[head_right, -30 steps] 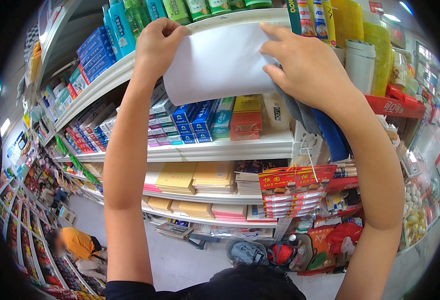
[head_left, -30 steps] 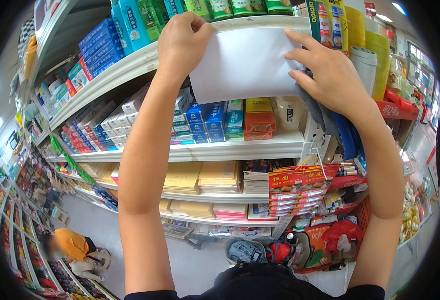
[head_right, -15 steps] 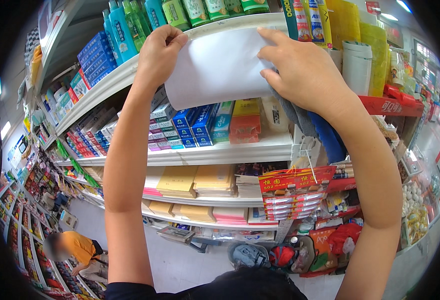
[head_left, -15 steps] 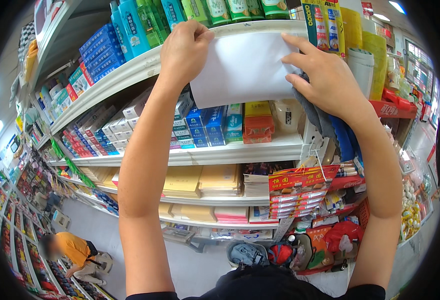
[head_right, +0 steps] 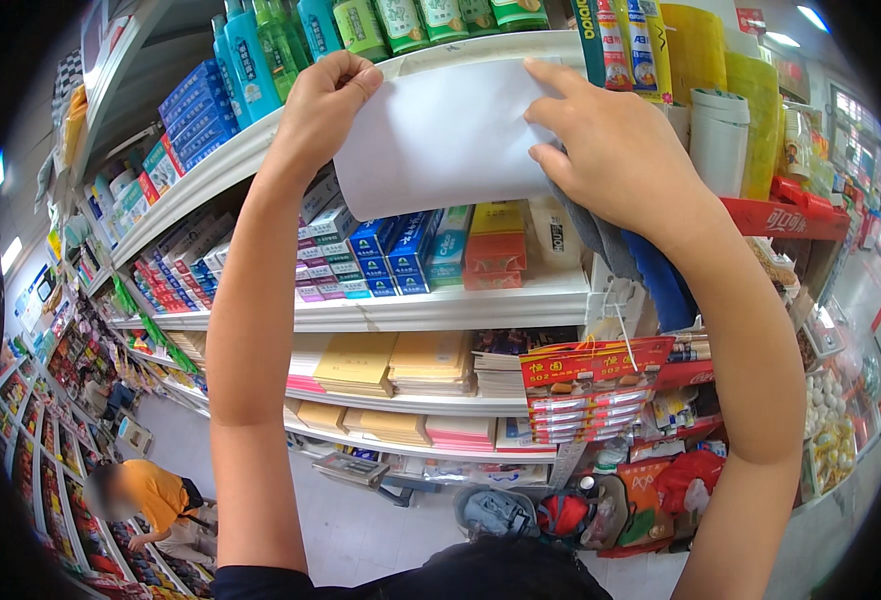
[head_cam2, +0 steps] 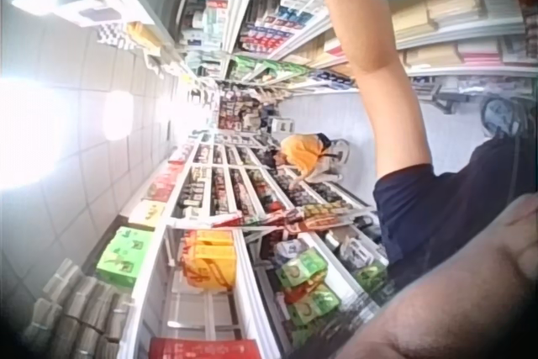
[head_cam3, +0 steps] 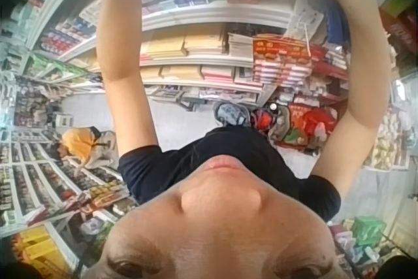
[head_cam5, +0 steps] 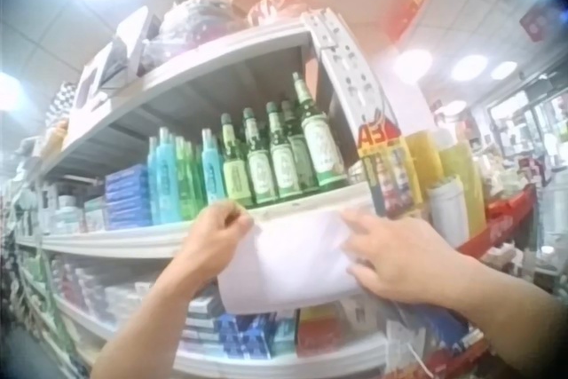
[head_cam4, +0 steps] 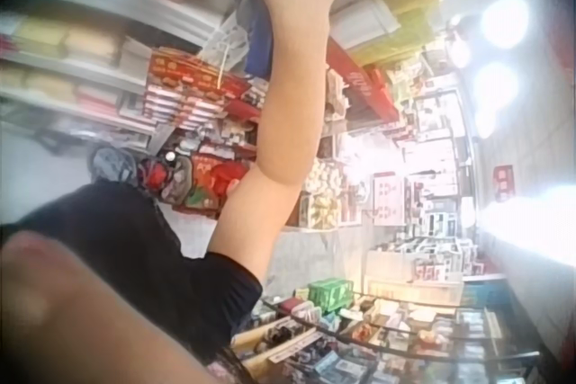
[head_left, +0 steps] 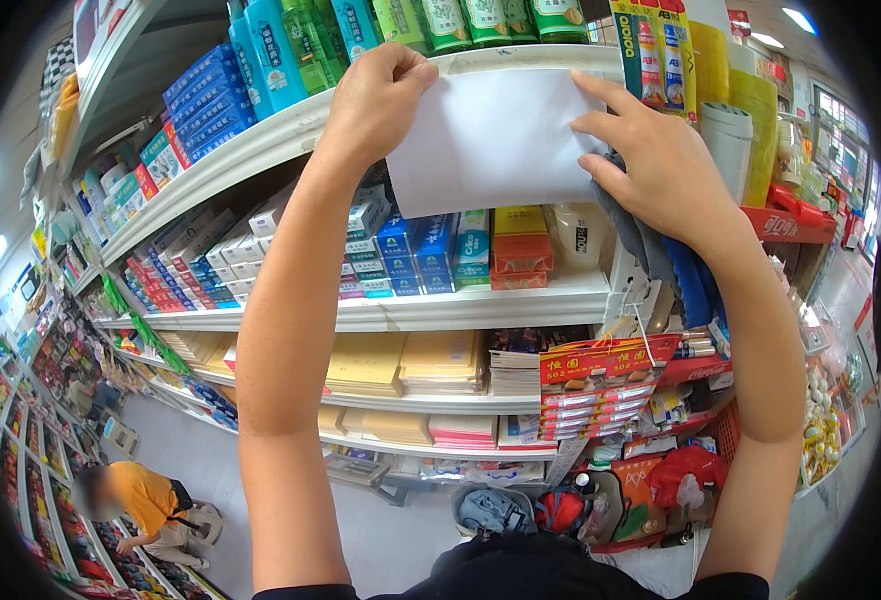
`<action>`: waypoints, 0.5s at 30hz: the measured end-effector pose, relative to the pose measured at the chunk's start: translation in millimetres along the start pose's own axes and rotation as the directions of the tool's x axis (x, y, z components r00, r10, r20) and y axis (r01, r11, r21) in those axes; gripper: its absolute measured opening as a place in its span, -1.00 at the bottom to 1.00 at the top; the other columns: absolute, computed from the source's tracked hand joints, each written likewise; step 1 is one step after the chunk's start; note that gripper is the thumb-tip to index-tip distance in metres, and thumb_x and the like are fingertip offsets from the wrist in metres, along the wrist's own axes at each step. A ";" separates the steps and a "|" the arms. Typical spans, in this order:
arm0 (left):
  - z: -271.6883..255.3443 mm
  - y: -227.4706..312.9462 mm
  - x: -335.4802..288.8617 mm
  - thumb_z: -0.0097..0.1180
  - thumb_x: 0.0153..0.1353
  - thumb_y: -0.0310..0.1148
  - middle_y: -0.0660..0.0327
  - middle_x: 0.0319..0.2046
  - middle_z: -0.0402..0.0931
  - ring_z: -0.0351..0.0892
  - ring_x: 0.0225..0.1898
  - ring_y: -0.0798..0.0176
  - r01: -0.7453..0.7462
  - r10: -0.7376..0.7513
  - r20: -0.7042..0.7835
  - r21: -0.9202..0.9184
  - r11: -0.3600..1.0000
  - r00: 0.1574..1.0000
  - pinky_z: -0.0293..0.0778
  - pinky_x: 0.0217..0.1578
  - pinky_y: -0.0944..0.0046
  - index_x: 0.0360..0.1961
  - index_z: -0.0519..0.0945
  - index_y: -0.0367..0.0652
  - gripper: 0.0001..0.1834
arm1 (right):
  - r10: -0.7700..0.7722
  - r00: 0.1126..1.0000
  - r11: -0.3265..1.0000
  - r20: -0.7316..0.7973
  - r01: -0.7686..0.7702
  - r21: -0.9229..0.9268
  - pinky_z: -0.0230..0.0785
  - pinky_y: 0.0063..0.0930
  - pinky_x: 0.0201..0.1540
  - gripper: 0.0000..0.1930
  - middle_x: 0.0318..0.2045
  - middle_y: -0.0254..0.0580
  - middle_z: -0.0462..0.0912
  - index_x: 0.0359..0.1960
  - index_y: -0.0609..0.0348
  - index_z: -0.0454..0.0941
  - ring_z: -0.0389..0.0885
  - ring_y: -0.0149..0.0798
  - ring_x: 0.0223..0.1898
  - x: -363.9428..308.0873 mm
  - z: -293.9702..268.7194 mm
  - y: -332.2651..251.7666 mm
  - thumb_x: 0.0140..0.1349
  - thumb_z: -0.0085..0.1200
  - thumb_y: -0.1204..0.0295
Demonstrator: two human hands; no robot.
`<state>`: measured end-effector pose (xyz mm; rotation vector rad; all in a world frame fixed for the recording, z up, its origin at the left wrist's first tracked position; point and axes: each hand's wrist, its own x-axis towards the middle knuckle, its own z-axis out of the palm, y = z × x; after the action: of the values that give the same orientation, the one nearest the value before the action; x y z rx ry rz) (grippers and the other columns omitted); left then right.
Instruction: The person arranges green packaged items on a refrigerated display shelf, then wipes shelves with a blue cloth and places a printed sheet on a shelf edge. The person handles packaged goods and a cleaning cloth while moving between aisles in a small store.
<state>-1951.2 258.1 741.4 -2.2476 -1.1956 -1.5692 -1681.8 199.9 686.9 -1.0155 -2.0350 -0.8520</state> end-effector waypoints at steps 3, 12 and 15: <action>-1.4 -3.5 3.6 0.13 0.24 -0.23 0.12 -0.41 0.58 0.53 -0.34 0.23 0.010 -0.010 0.005 -0.051 0.999 1.000 0.45 -0.26 0.21 -0.26 0.60 -0.33 -0.69 | -0.003 1.000 1.000 0.003 0.003 -0.005 0.49 -0.20 -0.02 -0.75 0.24 -0.13 0.43 -0.16 0.18 0.62 0.66 -0.03 -0.14 0.5 0.3 0.4 0.19 0.11 0.32; -9.4 7.5 2.2 0.11 0.28 -0.19 0.16 -0.42 0.56 0.49 -0.35 0.30 0.044 -0.044 0.068 -0.003 0.999 0.997 0.43 -0.30 0.26 -0.26 0.61 -0.29 -0.69 | -0.004 1.000 1.000 -0.007 0.004 0.000 0.50 -0.22 -0.04 -0.75 0.26 -0.13 0.42 -0.17 0.17 0.62 0.66 -0.03 -0.16 -1.3 1.2 1.2 0.19 0.11 0.33; -12.8 7.0 0.9 0.11 0.29 -0.19 0.15 -0.42 0.57 0.50 -0.35 0.29 0.020 -0.022 0.095 0.023 1.000 0.995 0.43 -0.29 0.25 -0.25 0.61 -0.27 -0.69 | -0.001 1.000 1.000 -0.003 0.001 0.018 0.50 -0.21 -0.04 -0.76 0.26 -0.13 0.41 -0.17 0.17 0.62 0.66 -0.04 -0.15 -1.8 1.8 0.8 0.18 0.11 0.33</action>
<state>-1955.6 247.1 750.0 -2.3270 -1.2585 -1.4633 -1680.9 201.1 684.7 -1.0030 -2.0372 -0.8331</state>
